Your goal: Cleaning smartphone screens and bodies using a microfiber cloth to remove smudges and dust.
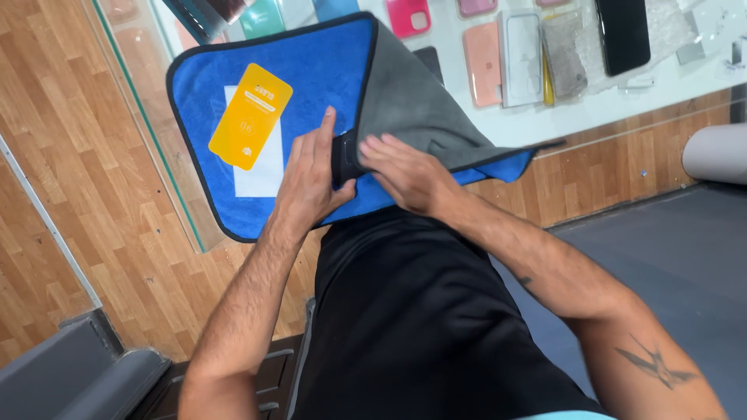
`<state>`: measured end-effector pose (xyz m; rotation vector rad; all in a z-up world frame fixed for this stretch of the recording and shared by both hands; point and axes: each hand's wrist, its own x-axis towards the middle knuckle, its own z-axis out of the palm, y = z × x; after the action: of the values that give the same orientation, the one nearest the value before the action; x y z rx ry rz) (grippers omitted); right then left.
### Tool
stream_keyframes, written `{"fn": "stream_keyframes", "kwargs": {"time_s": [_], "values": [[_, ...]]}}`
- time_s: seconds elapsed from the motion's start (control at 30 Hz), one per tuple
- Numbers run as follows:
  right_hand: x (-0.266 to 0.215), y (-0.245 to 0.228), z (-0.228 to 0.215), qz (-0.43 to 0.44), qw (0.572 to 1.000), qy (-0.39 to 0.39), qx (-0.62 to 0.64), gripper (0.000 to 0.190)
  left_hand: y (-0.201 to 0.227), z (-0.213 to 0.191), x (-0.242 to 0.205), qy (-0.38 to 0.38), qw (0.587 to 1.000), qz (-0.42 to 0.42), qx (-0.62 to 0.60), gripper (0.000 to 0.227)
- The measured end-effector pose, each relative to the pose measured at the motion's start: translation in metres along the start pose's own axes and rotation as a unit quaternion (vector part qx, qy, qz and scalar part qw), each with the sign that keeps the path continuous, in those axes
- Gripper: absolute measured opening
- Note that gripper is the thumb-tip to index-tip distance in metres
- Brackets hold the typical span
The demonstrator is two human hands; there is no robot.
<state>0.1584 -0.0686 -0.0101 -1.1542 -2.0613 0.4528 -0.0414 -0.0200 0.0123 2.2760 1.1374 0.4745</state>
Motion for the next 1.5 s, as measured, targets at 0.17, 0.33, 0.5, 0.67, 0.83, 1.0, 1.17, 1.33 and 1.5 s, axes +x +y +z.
{"fn": "stream_keyframes", "kwargs": {"time_s": [0.17,0.33,0.5,0.67,0.83,1.0,1.17,1.33,1.5], "values": [[0.009,0.006,-0.032,0.011,0.999,-0.029,-0.015,0.017,-0.004,0.0,-0.003,0.002,1.0,0.014,0.02,0.106],[0.022,-0.006,0.024,-0.045,0.995,0.039,-0.085,0.022,-0.003,-0.003,-0.001,0.029,0.999,0.043,-0.003,0.113],[0.014,-0.01,-0.017,-0.029,0.999,-0.001,0.014,0.02,-0.001,-0.004,0.0,0.026,0.998,0.047,0.012,0.109],[0.022,0.009,-0.009,-0.008,0.998,-0.002,-0.07,0.02,-0.003,-0.006,-0.003,0.022,0.999,0.032,-0.008,0.109],[0.014,-0.026,0.017,-0.051,0.998,0.035,0.002,0.019,-0.002,-0.003,-0.004,0.023,0.999,0.047,0.005,0.114],[-0.005,0.007,-0.043,-0.028,0.999,-0.021,0.041,0.02,0.004,-0.007,-0.003,-0.013,1.0,0.009,0.007,0.105],[-0.004,0.017,-0.071,0.105,0.989,-0.003,-0.107,0.016,0.001,-0.005,-0.004,-0.013,1.0,0.012,0.024,0.103],[-0.015,0.045,-0.1,0.309,0.943,0.124,0.006,0.038,-0.01,0.004,-0.008,0.025,0.995,0.097,0.027,0.101],[-0.023,0.058,-0.129,0.251,0.926,0.28,-0.035,0.026,-0.006,0.011,-0.008,0.051,0.993,0.081,0.062,0.097]]}}
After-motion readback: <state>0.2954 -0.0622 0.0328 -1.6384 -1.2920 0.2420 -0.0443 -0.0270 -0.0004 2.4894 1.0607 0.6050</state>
